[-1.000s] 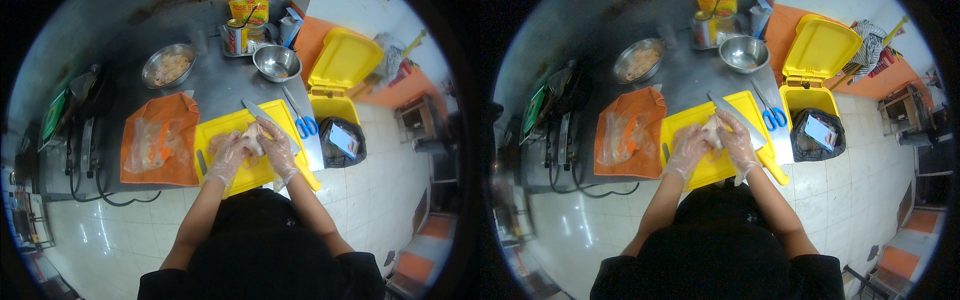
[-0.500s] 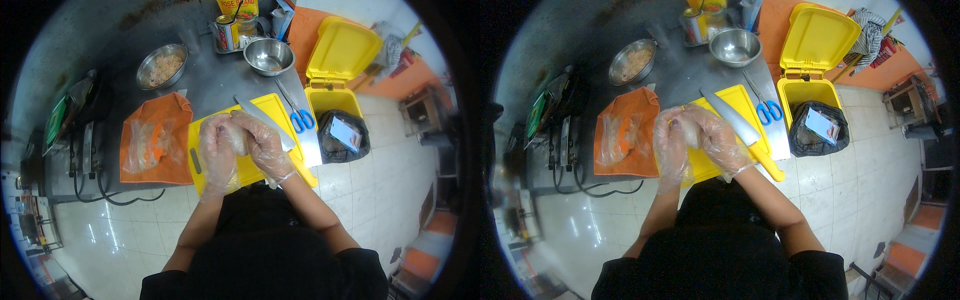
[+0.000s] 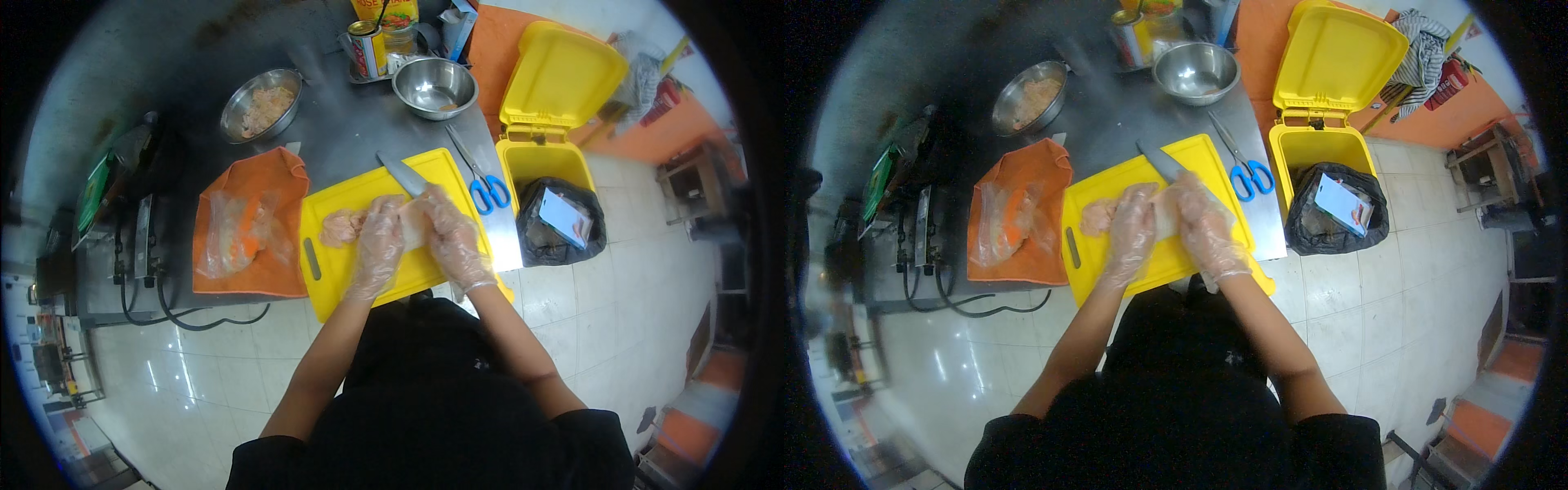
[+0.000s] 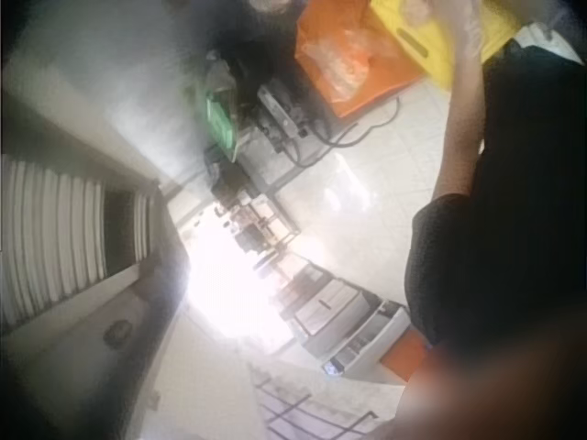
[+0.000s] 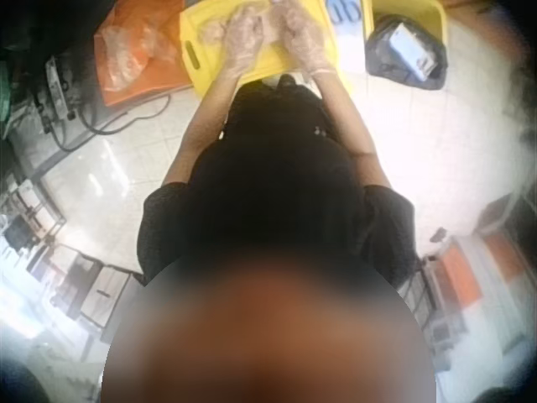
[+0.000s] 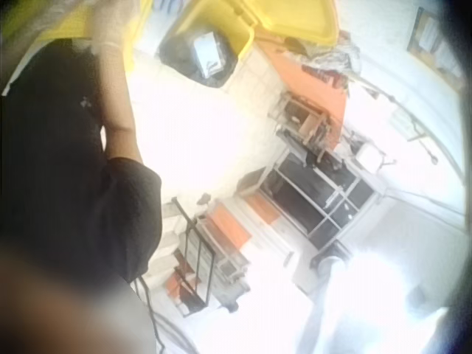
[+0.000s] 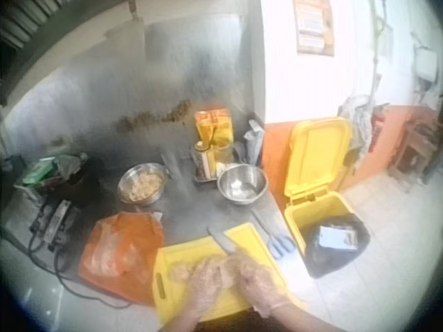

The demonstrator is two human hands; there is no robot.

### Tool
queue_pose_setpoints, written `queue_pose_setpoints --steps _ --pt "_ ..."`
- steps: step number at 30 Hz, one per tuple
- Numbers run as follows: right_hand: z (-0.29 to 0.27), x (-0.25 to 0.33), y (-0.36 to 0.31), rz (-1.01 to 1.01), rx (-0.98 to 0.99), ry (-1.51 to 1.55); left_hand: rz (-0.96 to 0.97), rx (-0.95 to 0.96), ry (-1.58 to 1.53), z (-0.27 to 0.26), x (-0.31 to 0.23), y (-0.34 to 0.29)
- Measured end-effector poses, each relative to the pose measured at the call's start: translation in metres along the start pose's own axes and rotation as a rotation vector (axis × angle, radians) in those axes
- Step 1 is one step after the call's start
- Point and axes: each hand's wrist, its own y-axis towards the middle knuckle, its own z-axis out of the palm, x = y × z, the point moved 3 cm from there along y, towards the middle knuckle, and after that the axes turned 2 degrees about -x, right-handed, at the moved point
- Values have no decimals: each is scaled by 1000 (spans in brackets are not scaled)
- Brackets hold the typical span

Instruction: The person cuts raw chicken pieces into smaller strips on a yellow cutting board using a knife. The person wears gloves and repeatedly slices the chicken, moving pieces aside as they are cut.

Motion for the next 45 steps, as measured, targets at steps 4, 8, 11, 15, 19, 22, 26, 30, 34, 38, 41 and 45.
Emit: queue_pose_setpoints --steps 4,8,11,15,19,22,26,30,34,38,41,45 --pt "-53 -9 -15 154 -60 -116 -39 129 302 16 0 -4" --pt "-70 0 -39 -27 207 -576 28 204 501 21 12 -14" --pt "-73 0 -42 1 316 -574 141 266 383 30 30 -17" --pt "-81 0 -40 189 291 -569 -179 201 -155 30 39 -23" --pt "-73 13 -49 271 328 -186 -15 92 431 11 9 -28" --pt "-55 18 -52 337 411 -3 92 66 559 1 -4 -25" --pt "-53 4 -42 399 376 -187 85 54 582 -5 0 -26" --pt "-69 -3 -44 158 221 -407 114 21 603 -5 2 -27" --pt "-58 6 -70 127 356 -299 62 -56 398 -11 -5 -26" --pt "-36 25 -86 84 386 -345 140 80 141 -14 -14 -33" --pt "-25 34 -91 142 416 -403 209 58 7 -14 -13 -34" --pt "-15 36 -96 285 463 -447 148 138 -113 -11 -2 -32"
